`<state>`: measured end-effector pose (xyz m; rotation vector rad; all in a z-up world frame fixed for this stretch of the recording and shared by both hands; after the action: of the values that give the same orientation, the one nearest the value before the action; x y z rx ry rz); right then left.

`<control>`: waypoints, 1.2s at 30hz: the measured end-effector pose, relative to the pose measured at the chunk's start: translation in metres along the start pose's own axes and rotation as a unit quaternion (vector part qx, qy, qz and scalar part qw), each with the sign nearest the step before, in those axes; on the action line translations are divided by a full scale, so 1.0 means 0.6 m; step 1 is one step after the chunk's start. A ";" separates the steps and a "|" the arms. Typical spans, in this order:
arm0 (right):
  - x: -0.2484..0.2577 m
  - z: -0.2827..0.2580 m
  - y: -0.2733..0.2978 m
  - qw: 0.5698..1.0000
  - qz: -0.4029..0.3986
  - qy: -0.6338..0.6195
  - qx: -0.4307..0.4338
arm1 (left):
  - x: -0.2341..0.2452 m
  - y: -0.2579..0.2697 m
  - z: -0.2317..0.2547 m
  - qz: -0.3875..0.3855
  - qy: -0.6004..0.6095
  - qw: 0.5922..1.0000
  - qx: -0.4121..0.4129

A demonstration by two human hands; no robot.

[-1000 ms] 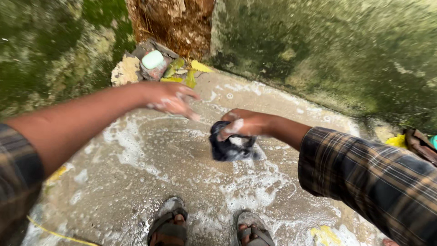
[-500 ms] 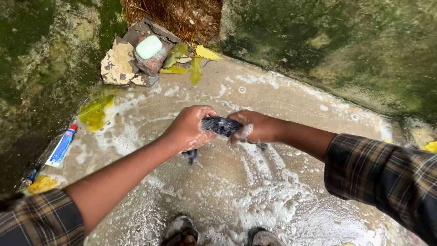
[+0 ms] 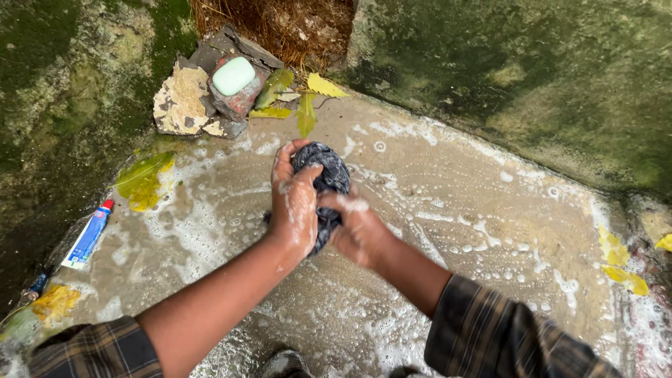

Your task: The person washes a dark cloth on a concrete floor by applying liquid from a plastic container, rubbing the cloth against the floor to create lather, and wringing it.

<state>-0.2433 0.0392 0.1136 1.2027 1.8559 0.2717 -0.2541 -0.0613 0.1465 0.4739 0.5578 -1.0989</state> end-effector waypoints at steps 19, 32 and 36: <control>-0.094 -0.026 0.106 0.416 -0.036 0.826 0.379 | 0.042 0.129 -0.075 -0.422 -0.052 0.796 0.430; 0.003 -0.028 0.063 0.963 0.023 0.203 0.174 | 0.015 0.050 -0.072 -0.325 -0.405 0.849 0.100; 0.046 0.020 0.033 0.991 0.060 -0.115 0.029 | -0.010 0.048 -0.048 -0.298 -0.152 0.932 0.143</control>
<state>-0.2255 0.0684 0.1030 1.3296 1.6039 0.1393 -0.2348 -0.0287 0.1303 0.3801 0.2657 -1.8171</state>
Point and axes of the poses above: each hand's wrist, its own y-axis away from the middle knuckle, its own x-axis out of the back of the hand, z = x × y, the point moved 9 cm from there along -y, towards the middle knuckle, and after that the axes turned 9 degrees about -x, right-handed, at the moved point
